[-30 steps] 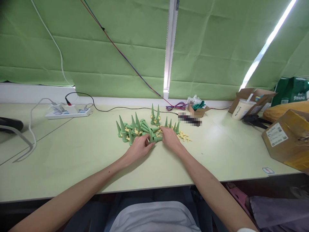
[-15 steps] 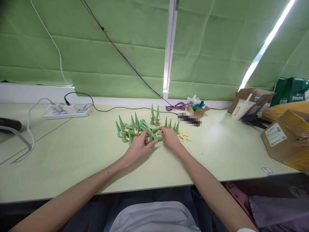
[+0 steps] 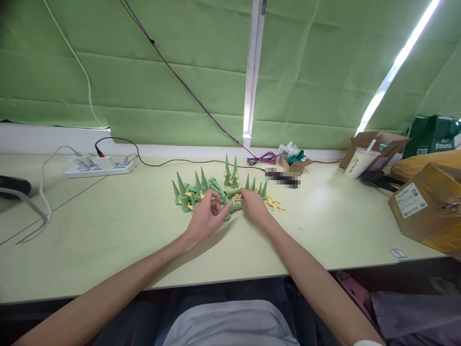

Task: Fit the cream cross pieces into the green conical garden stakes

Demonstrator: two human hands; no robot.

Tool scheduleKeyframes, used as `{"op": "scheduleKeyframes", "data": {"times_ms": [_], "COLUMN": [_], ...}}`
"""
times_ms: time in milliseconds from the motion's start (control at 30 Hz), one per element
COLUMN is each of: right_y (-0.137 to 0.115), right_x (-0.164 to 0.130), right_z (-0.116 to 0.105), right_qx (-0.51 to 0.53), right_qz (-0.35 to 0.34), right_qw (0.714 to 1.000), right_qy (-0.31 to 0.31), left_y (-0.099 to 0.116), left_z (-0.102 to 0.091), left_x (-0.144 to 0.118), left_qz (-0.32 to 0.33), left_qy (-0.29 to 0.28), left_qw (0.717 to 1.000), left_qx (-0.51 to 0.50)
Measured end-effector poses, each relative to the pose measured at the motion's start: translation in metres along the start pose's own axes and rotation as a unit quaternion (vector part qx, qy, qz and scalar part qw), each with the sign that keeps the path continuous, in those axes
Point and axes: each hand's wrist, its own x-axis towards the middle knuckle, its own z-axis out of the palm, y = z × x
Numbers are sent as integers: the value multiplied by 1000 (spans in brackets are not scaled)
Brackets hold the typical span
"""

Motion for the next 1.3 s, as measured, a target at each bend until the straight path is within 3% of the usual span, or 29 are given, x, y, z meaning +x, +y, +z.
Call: {"op": "scheduleKeyframes", "data": {"times_ms": [167,433,800,1300], "right_y": [1,3,4,-3], "right_x": [0,2,4,-1], "right_z": [2,3,5,4], "right_qx": [-2,10,18,-46], "right_qz": [9,19,19,27], "right_qw": [1000,1000,1000,998], "right_qy": [1,2,11,20], "left_y": [2,0,-3,-1], "left_z": [0,-1,-1,-3], "left_x": [-2,-5,-6,-6], "left_qz": [57,188,219,229], "left_qy": [-3,-132,-167,-182], "left_qw": [998,971,955,948], "left_qx": [-25,69,113,128]}}
